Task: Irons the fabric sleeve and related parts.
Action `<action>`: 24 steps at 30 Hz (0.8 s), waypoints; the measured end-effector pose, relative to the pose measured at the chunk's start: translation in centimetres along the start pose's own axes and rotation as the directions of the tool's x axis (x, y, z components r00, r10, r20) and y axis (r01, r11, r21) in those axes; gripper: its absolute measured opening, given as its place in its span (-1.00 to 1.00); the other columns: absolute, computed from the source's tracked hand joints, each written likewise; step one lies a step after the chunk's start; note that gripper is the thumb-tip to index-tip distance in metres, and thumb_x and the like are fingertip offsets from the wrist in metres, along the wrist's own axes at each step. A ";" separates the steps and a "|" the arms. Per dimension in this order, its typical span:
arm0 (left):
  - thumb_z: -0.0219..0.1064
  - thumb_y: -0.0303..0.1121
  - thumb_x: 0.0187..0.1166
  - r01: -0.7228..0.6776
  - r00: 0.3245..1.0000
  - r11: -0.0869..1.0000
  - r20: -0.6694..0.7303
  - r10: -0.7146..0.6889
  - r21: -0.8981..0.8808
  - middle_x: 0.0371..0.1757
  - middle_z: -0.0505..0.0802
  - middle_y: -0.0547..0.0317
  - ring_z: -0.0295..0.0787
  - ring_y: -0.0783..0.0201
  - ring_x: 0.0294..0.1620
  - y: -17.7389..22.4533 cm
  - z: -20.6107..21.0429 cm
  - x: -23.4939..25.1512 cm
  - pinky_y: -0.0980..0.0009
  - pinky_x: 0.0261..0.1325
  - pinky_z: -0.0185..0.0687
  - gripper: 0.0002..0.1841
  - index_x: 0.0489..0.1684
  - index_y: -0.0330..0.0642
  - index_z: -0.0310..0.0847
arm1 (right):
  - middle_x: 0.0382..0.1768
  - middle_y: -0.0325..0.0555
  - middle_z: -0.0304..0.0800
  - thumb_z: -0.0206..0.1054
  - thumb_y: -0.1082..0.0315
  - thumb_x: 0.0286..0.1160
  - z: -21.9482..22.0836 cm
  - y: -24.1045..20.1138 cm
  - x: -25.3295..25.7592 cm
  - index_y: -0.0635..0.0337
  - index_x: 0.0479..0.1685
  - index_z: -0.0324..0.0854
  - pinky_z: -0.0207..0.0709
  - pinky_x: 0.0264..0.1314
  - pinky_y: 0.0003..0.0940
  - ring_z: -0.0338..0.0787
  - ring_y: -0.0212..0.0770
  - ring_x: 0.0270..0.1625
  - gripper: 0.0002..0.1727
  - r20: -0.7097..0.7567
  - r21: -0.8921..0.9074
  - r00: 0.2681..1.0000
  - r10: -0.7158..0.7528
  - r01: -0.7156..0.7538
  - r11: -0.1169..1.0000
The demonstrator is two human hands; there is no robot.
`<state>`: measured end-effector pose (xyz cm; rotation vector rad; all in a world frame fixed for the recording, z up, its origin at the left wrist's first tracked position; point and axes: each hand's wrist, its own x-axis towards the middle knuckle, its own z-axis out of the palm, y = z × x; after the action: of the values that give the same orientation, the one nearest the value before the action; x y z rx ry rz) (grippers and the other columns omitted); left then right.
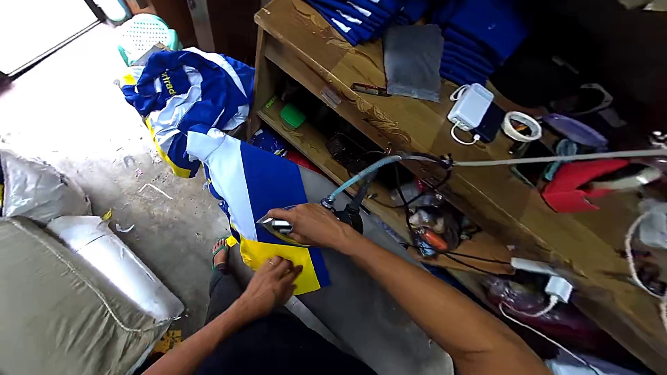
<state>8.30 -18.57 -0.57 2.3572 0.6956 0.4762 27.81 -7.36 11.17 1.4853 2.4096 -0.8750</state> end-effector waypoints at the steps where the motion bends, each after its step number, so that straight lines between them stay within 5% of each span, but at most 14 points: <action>1: 0.36 -0.23 0.60 -0.023 1.000 0.999 0.021 0.022 0.039 0.16 0.85 0.03 0.77 -0.02 0.21 0.5 1.3 0.2 0.03 0.19 0.73 -0.62 0.37 -0.02 0.73 | -0.24 0.12 0.85 0.33 0.30 0.47 -0.2 0.7 -0.4 -0.26 0.55 0.52 0.62 -0.17 0.28 0.85 0.25 -0.16 -0.42 -0.047 0.029 0.994 0.103 -0.101 0.994; 5: 0.28 -0.28 0.67 -0.011 1.000 0.994 0.020 0.008 0.112 0.16 0.83 0.14 0.75 0.04 0.19 1.5 2.7 -0.7 0.10 0.15 0.71 -0.69 0.31 0.06 0.76 | -0.24 0.07 0.86 0.45 0.28 0.41 0.1 4.6 -1.6 -0.19 0.45 0.60 0.67 -0.22 0.28 0.86 0.18 -0.22 -0.47 -0.256 0.170 0.900 0.352 -0.316 0.933; 10: 0.21 -0.49 0.62 0.017 1.000 0.993 -0.001 -0.017 0.115 0.15 0.84 0.16 0.74 0.07 0.19 2.3 3.0 -1.7 0.17 0.15 0.71 -0.64 0.28 0.02 0.77 | -0.21 0.02 0.87 0.40 0.21 0.43 0.7 4.1 -3.7 -0.36 0.47 0.59 0.63 -0.16 0.26 0.86 0.15 -0.16 -0.46 -0.047 0.043 0.998 0.034 -0.032 0.999; 14: 0.20 -0.51 0.62 0.038 0.999 0.994 -0.014 -0.037 0.104 0.15 0.84 0.17 0.74 0.08 0.19 2.6 3.4 -1.8 0.20 0.16 0.70 -0.64 0.27 0.00 0.77 | -0.25 0.06 0.84 0.34 0.26 0.48 0.9 0.7 -1.4 -0.32 0.49 0.54 0.60 -0.17 0.24 0.84 0.19 -0.17 -0.46 0.065 -0.060 0.985 -0.162 0.166 0.984; 24: 0.18 -0.53 0.63 0.061 0.998 0.994 -0.017 -0.060 0.086 0.16 0.84 0.16 0.73 0.08 0.21 2.6 3.7 -2.0 0.21 0.20 0.69 -0.63 0.27 0.00 0.77 | -0.42 -0.11 0.80 0.44 0.25 0.37 -0.4 -1.1 3.1 -0.35 0.37 0.63 0.59 -0.31 0.10 0.81 0.03 -0.33 -0.50 0.009 -0.196 0.979 -0.203 0.201 0.960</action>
<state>9.46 -23.19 -1.92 2.4073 0.8072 0.4453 25.43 -5.14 10.59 1.1942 2.6034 -0.6424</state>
